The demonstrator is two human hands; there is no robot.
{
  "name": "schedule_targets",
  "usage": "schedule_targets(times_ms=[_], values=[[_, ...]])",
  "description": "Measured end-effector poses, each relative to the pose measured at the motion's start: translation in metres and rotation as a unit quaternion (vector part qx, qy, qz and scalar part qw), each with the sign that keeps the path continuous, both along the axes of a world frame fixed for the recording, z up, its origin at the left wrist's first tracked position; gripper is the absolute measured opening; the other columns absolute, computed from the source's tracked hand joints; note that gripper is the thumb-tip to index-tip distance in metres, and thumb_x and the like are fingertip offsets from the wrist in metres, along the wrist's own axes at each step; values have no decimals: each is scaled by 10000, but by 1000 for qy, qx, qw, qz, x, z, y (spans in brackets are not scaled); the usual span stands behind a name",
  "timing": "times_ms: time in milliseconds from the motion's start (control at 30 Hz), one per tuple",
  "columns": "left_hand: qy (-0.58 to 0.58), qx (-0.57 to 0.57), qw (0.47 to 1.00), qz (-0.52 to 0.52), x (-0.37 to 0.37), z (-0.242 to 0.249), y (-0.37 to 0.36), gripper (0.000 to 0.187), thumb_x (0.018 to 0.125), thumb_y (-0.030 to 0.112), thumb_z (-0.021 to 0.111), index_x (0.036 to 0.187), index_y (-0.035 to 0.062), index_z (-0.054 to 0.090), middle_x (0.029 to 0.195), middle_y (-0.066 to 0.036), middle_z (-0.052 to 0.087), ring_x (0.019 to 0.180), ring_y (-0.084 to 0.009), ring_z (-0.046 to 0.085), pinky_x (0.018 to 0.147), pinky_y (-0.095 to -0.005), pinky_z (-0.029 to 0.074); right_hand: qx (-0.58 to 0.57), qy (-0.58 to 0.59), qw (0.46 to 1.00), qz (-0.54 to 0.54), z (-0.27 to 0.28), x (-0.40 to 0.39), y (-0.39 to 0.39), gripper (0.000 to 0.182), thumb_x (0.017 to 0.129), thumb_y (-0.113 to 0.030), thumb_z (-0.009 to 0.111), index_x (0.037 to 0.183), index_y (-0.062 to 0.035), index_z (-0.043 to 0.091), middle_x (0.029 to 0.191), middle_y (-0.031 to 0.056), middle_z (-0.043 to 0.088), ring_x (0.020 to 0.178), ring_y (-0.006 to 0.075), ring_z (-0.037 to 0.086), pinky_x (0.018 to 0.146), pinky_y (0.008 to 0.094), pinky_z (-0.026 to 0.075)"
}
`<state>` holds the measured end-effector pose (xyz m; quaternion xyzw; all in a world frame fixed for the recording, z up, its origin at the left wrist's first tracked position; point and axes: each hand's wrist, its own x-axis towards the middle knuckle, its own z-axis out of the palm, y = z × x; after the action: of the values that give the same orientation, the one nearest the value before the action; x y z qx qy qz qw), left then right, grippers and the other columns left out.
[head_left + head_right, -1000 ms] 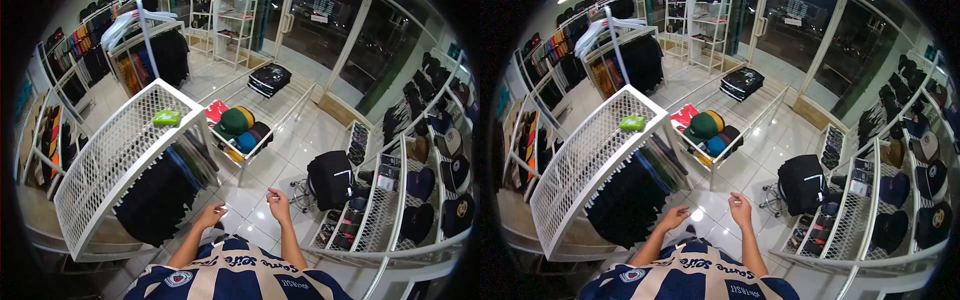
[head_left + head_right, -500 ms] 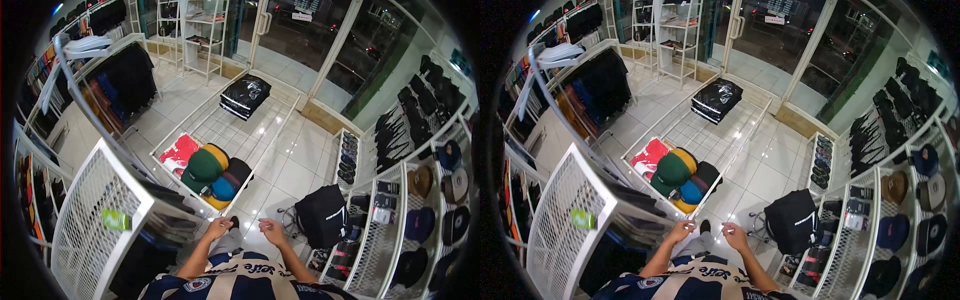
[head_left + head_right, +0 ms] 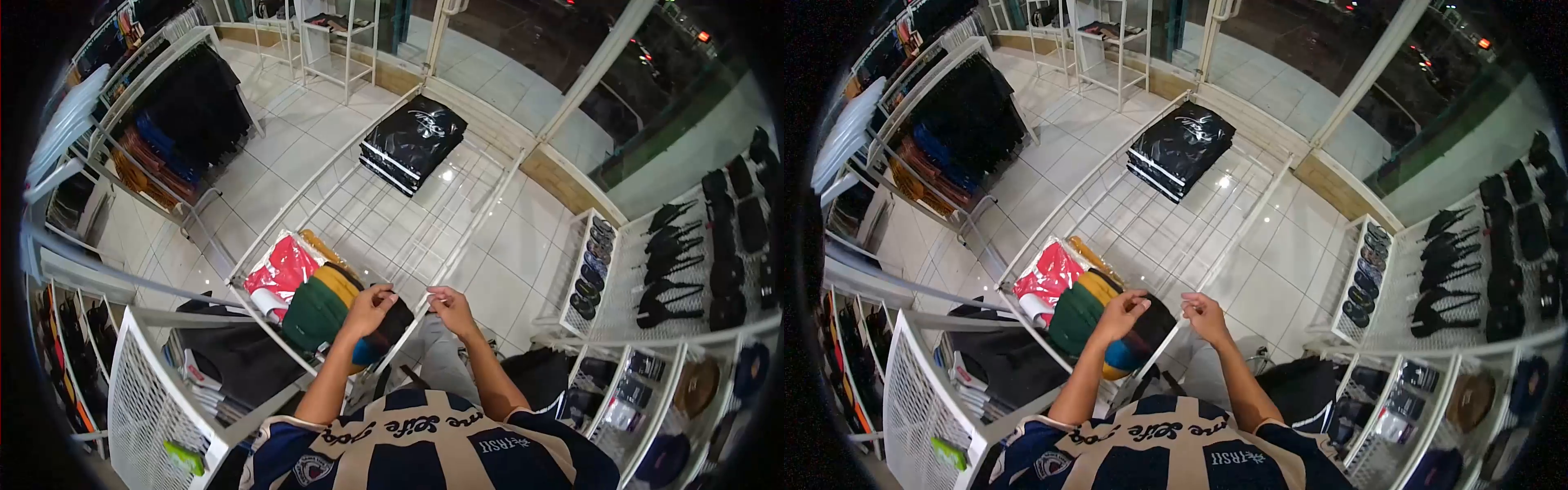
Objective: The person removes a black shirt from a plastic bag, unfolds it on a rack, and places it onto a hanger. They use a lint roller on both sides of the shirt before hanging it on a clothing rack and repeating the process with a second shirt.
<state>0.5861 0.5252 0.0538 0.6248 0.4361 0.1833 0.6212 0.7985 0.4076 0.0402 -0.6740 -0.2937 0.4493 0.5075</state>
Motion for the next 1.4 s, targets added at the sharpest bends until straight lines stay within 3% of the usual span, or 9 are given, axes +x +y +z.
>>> schedule_targets(times_ms=[133, 500, 567, 733, 867, 1067, 1200, 1267, 1400], values=[[-27, -4, 1000, -9, 61, -31, 37, 376, 952, 158, 711, 1291, 12, 642, 974, -94, 727, 870, -141, 658, 815, -299, 535, -42, 25, 998, 39, -38, 72, 71, 237, 966, -97, 636, 1185, -32, 698, 886, 47, 686, 765, 136, 666, 687, 266, 520], [182, 33, 981, -63, 285, -111, 226, 402, 920, 228, 713, 1275, 50, 655, 1073, -198, 736, 908, -325, 730, 831, -404, 571, -159, 166, 973, -17, -177, 264, 346, 307, 970, -291, 669, 1201, -89, 669, 997, 32, 669, 818, 147, 659, 680, 287, 529], [249, 131, 957, -67, 311, -126, 257, 404, 909, 224, 712, 1275, 62, 656, 1094, -199, 724, 913, -346, 717, 844, -422, 565, -148, 197, 967, -70, -197, 280, 376, 433, 948, -325, 699, 1289, -71, 613, 1100, 65, 665, 890, 182, 661, 734, 325, 545], [252, 97, 963, -19, 337, -143, 288, 393, 904, 198, 721, 1269, 67, 659, 1126, -200, 713, 944, -340, 718, 853, -420, 566, -115, 201, 969, -86, -204, 280, 426, 630, 906, -324, 761, 1376, 12, 508, 1213, 135, 652, 963, 214, 650, 788, 352, 540], [227, 73, 971, 27, 325, -149, 286, 402, 910, 201, 720, 1283, 64, 655, 1144, -186, 716, 969, -302, 731, 837, -411, 577, -117, 147, 974, -124, -184, 271, 447, 673, 874, -263, 806, 1339, 77, 459, 1086, 135, 682, 974, 173, 621, 811, 312, 501], [216, 53, 972, 72, 319, -138, 296, 319, 925, 122, 696, 1221, 7, 674, 1093, -175, 733, 901, -274, 731, 780, -361, 583, -111, 113, 961, -229, -225, 289, 486, 894, 742, -392, 902, 1347, 110, 477, 1303, 219, 611, 1163, 304, 597, 1015, 349, 457], [169, 30, 978, 120, 316, -123, 297, 313, 935, 131, 691, 1222, 7, 676, 1070, -157, 740, 888, -230, 726, 772, -338, 576, -30, 205, 950, -235, -203, 312, 516, 805, 765, -314, 880, 1340, 123, 524, 1302, 200, 639, 1158, 310, 617, 1019, 375, 466], [166, 46, 977, 123, 310, -114, 292, 312, 944, 137, 687, 1229, 8, 675, 1061, -142, 743, 868, -203, 716, 764, -322, 571, -23, 231, 946, -228, -217, 322, 526, 561, 769, -178, 857, 1236, 25, 622, 1185, 116, 681, 1020, 239, 651, 898, 347, 511], [117, 13, 979, 168, 289, -74, 275, 336, 971, 165, 674, 1269, 11, 651, 1061, -133, 738, 879, -166, 694, 796, -298, 548, -58, 36, 977, -201, -131, 300, 518, 438, 743, -138, 783, 1114, 55, 652, 1106, 120, 703, 979, 237, 657, 877, 355, 514]])
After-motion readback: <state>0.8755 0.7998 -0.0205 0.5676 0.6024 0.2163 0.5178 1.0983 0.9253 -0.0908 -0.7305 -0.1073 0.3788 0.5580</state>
